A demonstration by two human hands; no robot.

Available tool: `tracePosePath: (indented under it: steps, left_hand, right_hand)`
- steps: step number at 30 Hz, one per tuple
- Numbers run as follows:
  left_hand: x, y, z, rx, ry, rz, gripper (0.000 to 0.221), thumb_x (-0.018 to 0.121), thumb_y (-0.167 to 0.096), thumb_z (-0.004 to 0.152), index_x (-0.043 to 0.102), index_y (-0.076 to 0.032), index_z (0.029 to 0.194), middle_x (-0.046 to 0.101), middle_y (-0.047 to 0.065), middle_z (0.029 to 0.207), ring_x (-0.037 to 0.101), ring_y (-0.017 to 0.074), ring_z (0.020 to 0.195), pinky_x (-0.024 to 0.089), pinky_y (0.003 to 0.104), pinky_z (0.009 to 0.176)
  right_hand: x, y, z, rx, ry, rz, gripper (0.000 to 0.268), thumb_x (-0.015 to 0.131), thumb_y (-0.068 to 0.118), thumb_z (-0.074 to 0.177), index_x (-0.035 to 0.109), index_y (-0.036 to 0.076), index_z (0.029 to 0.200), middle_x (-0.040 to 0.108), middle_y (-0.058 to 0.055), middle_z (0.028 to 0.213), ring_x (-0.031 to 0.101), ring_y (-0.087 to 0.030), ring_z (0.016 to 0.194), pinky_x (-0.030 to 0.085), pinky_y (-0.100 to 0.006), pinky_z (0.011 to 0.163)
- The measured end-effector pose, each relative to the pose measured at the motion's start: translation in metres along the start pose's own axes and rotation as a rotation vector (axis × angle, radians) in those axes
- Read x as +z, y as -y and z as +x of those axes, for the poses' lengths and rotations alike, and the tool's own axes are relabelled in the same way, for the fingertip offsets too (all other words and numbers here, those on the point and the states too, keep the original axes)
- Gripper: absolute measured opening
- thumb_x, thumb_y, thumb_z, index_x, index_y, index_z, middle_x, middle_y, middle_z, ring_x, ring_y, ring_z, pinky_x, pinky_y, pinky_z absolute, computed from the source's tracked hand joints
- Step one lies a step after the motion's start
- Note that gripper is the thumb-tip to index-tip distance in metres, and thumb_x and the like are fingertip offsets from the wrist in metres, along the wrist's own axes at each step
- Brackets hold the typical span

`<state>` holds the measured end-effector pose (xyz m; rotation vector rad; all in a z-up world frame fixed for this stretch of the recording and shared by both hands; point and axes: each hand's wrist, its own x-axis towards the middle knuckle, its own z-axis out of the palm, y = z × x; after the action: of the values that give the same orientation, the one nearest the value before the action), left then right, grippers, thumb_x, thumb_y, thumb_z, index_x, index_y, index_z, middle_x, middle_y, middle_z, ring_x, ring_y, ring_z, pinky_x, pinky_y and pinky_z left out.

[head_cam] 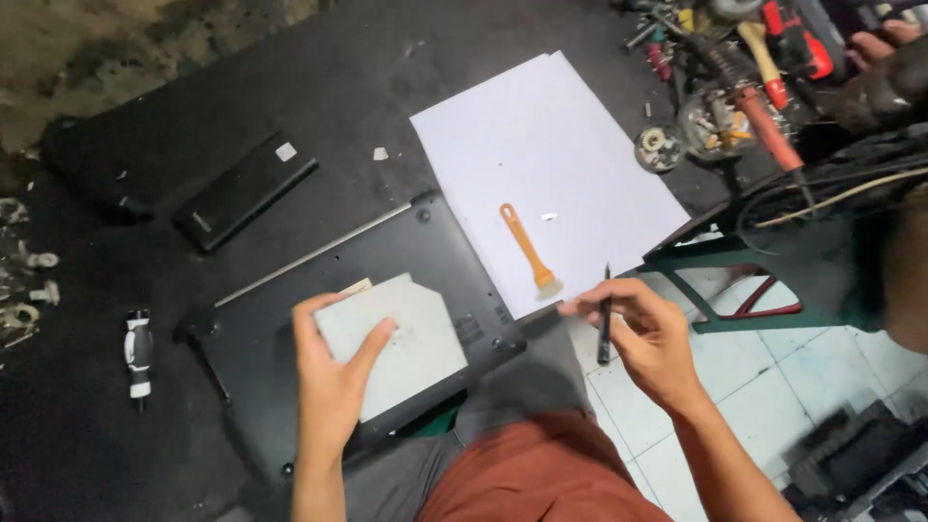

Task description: Disassembling a laptop to remove the internal hard drive using a screwdriver and prying tool.

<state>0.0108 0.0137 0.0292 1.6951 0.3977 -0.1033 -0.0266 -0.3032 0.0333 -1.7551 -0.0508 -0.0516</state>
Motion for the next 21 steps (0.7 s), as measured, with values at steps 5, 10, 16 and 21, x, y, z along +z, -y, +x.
tracePosePath:
  steps: [5,10,16,21]
  left_hand:
    - [0.001,-0.014,0.005,-0.095,0.080,0.271,0.058,0.082,-0.029,0.078,0.054,-0.020,0.128,0.064,0.001,0.136,0.061,0.0189,0.123,0.047,0.033,0.100]
    - [0.001,-0.007,0.007,0.124,0.139,0.635,0.071,0.078,-0.042,0.085,0.043,-0.016,0.141,0.056,0.006,0.145,0.054,0.0296,0.132,0.047,0.051,0.094]
    - [-0.001,-0.002,0.010,0.439,0.108,0.825,0.064,0.083,-0.036,0.088,0.055,0.001,0.131,0.047,0.017,0.107,0.056,0.0458,0.101,0.051,0.054,0.076]
    - [0.003,-0.007,0.007,0.583,0.128,0.797,0.056,0.083,-0.022,0.086,0.059,-0.001,0.132,0.039,0.021,0.132,0.039,0.0485,0.118,0.035,0.059,0.088]
  right_hand:
    - [0.033,-0.005,0.012,-0.070,-0.033,0.033,0.041,0.054,0.037,0.104,0.071,0.000,0.099,0.061,-0.008,0.081,0.064,-0.017,0.068,0.054,-0.027,0.067]
    - [0.069,-0.005,0.033,0.064,0.001,0.159,0.028,0.048,0.015,0.108,0.067,-0.006,0.109,0.063,-0.014,0.098,0.070,-0.027,0.085,0.071,-0.039,0.082]
    - [0.096,-0.010,0.055,-0.094,-0.084,0.290,0.074,0.050,0.001,0.109,0.002,0.025,0.161,0.072,-0.018,0.092,0.073,-0.023,0.079,0.068,-0.033,0.069]
    - [0.111,-0.027,0.062,-0.235,-0.105,0.221,0.078,0.046,-0.002,0.111,-0.004,0.027,0.163,0.072,-0.020,0.099,0.077,-0.027,0.084,0.071,-0.036,0.074]
